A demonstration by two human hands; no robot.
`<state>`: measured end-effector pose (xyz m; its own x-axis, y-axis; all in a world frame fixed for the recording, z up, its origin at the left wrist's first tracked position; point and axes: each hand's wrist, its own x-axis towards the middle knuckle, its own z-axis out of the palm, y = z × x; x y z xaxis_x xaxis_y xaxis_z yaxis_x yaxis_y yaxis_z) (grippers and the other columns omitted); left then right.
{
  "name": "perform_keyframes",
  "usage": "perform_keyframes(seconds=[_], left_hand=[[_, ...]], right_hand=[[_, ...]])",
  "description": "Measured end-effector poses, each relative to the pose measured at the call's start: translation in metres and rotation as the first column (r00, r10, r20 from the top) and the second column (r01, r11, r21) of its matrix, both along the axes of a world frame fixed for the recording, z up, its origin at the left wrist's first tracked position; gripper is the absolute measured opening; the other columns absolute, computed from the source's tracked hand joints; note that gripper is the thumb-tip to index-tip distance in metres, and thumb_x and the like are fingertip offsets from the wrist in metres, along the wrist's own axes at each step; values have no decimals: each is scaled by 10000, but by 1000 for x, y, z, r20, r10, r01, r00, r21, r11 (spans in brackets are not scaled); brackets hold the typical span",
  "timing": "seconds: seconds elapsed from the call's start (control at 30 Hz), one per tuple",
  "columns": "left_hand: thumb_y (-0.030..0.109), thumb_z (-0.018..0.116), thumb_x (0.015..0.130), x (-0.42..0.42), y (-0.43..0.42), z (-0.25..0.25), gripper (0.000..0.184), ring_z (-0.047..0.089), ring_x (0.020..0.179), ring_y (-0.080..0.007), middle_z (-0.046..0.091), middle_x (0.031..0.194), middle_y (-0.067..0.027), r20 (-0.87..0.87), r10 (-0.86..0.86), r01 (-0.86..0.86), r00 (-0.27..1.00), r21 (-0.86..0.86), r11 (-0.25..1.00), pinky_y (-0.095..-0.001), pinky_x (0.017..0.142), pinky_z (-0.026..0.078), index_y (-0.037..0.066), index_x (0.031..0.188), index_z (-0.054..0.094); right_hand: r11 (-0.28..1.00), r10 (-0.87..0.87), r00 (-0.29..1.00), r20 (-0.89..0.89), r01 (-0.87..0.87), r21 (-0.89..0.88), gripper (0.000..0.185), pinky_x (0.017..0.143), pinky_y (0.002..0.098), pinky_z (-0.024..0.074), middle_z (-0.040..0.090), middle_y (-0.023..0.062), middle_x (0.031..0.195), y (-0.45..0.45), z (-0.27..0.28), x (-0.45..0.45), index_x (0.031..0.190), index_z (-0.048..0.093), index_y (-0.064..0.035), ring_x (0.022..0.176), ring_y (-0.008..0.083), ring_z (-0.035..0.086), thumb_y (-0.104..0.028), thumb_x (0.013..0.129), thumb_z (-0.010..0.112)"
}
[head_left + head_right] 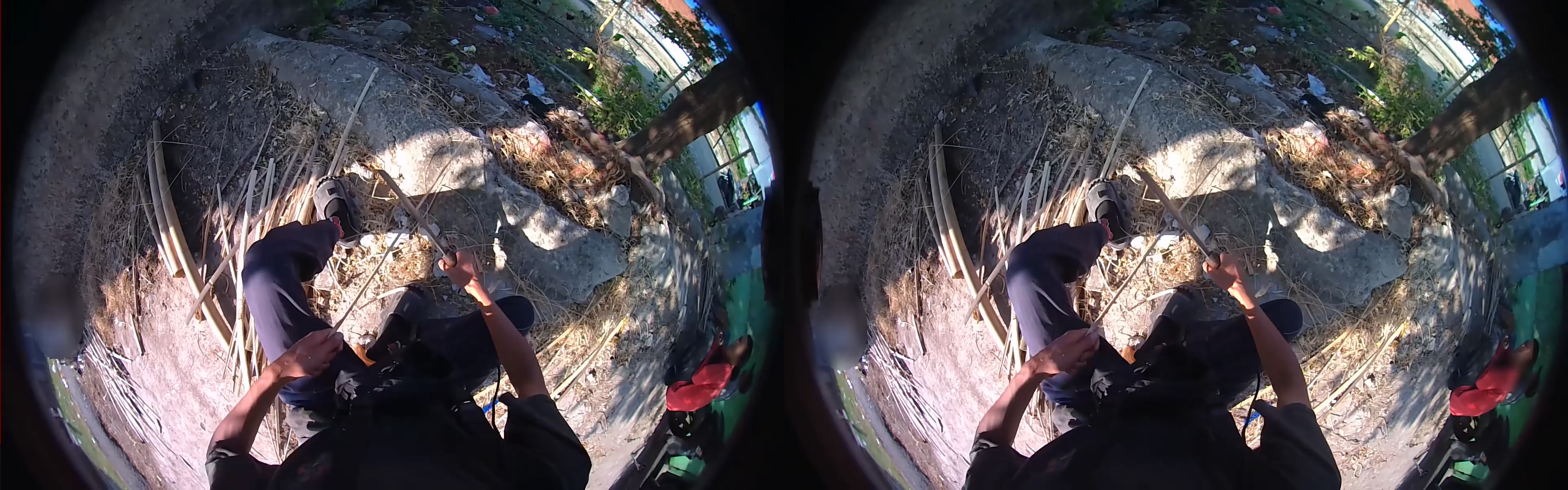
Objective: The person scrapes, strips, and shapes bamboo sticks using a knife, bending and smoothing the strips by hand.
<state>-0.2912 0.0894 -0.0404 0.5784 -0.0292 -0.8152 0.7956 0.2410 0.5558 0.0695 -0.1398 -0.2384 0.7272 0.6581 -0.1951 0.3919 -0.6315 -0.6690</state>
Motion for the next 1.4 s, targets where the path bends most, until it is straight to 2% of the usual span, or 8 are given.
perform_keyframes(seconds=[0.07, 0.2, 0.3, 0.67, 0.97, 1.13, 1.27, 1.4], left_hand=[[294, 431, 1066, 20, -7, -13, 290, 568, 651, -179, 498, 690, -64, 305, -388, 170, 870, 552, 816, -343, 578, 453, 58, 1039, 596], [270, 408, 1049, 76, -24, -75, 347, 622, 802, -281, 625, 822, -154, 349, -257, 35, 901, 532, 846, -416, 748, 483, 28, 1011, 654], [312, 411, 1051, 115, -39, -137, 380, 496, 637, -153, 490, 644, -37, 407, -226, -29, 885, 534, 845, -357, 615, 428, 32, 1002, 664], [397, 352, 1075, 156, -64, -209, 427, 409, 494, -94, 463, 669, 13, 232, 51, -80, 971, 118, 990, -270, 452, 360, 50, 1017, 594], [380, 370, 1046, 147, -64, -224, 459, 615, 713, -291, 617, 749, -157, 376, -193, -101, 906, 635, 766, -463, 685, 479, 33, 852, 600], [362, 408, 1040, 144, -49, -187, 332, 486, 572, -115, 464, 696, -10, 178, -43, -21, 983, 342, 939, -289, 487, 390, 74, 1054, 572], [296, 500, 1014, 130, -48, -227, 191, 422, 562, -55, 450, 734, 42, 477, 191, -133, 858, -153, 979, -234, 463, 342, 126, 1072, 566], [257, 560, 989, 134, -51, -237, 196, 444, 574, -49, 481, 775, 42, 400, 66, -97, 914, 56, 994, -229, 446, 333, 120, 1129, 559]], right_hand=[[998, 51, 998, -32, -50, 38, 295, 518, 416, 418, 557, 170, 577, 7, 8, -10, 720, 626, -12, 515, 223, 541, -289, 787, 705], [994, 89, 981, -175, -77, 75, 260, 537, 443, 447, 604, 181, 622, 21, 42, -30, 751, 642, -29, 544, 302, 602, -280, 792, 694], [972, 222, 968, 119, -230, 58, 241, 590, 492, 492, 656, 208, 708, 31, 68, -43, 788, 666, -42, 697, 408, 665, -280, 828, 654], [969, 242, 969, -41, -240, 59, 252, 632, 469, 497, 647, 194, 718, -6, -18, -73, 864, 671, -55, 711, 387, 663, -293, 782, 688], [980, 185, 978, -96, -190, -52, 260, 649, 457, 508, 667, 174, 732, 11, -16, -75, 864, 682, -48, 724, 358, 684, -283, 756, 710], [988, 133, 986, -104, -140, -66, 303, 717, 433, 555, 726, 141, 851, 17, -12, -82, 986, 755, -125, 805, 339, 711, -333, 771, 710], [977, 194, 980, -47, -197, -84, 279, 719, 434, 554, 726, 136, 861, 14, -7, -87, 964, 753, -128, 814, 351, 706, -330, 775, 716], [994, 109, 993, -52, -108, 26, 237, 649, 455, 524, 689, 170, 769, 16, -8, -89, 885, 711, -79, 737, 384, 678, -276, 753, 715]])
